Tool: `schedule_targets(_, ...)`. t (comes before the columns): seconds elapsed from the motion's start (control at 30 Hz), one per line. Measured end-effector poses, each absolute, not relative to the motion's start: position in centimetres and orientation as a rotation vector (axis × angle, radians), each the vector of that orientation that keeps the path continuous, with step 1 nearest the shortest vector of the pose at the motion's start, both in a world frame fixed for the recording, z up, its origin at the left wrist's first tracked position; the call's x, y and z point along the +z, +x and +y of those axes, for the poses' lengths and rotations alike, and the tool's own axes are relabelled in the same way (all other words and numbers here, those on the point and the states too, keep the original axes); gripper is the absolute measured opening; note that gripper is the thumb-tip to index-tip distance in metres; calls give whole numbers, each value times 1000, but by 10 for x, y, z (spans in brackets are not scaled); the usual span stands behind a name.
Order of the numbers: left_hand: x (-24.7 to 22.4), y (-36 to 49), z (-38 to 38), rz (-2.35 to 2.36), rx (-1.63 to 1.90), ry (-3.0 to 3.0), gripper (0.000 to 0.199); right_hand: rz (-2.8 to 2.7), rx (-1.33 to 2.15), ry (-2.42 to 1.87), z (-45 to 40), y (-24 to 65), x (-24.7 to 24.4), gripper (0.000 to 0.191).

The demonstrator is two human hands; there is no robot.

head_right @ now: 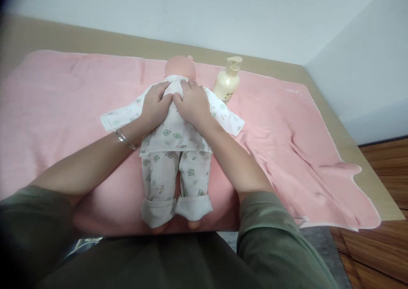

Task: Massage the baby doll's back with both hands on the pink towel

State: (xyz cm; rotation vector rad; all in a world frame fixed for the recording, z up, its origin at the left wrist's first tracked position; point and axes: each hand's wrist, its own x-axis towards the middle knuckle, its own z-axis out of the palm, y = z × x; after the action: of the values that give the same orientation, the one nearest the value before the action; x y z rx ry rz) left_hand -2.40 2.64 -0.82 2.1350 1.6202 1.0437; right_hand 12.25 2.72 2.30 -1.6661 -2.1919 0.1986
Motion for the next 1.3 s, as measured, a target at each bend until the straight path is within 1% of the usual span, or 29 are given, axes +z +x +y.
schedule_targets(0.13, -6, -24, 26, 1626, 1038, 2114, 53, -2182, 180, -1659, 27, 122, 20, 60)
schedule_targets(0.3, -6, -23, 27, 1641, 1023, 2133, 50, -2182, 183, -1661, 26, 121, 22, 60)
schedule_targets(0.47, -4, -10, 10, 1743, 916, 2196, 53, -2249, 252, -1630, 28, 129, 31, 59)
schedule_targets(0.6, 5, -4, -5, 1654, 803, 2319, 56, -2322, 315, -1610, 26, 136, 40, 61)
schedule_targets(0.77, 5, -17, 18, 1656, 826, 2262, 46, -2330, -22, -1774, 0, 119, 41, 52)
schedule_targets(0.87, -2, -25, 36, 1688, 881, 2220, 36, -2354, -92, -1778, -13, 109, 41, 48)
schedule_targets(0.97, -6, -26, 39, 1717, 886, 2196, 32, -2345, -32, -1766, -10, 111, 42, 49)
schedule_targets(1.13, 3, -15, 15, 1793, 806, 2268, 43, -2304, 172, -1685, 18, 132, 38, 55)
schedule_targets(1.2, 6, -10, 4, 1801, 797, 2305, 46, -2305, 192, -1659, 26, 138, 36, 55)
schedule_targets(1.3, 6, -7, -1, 1779, 820, 2323, 44, -2309, 172, -1660, 28, 138, 35, 53)
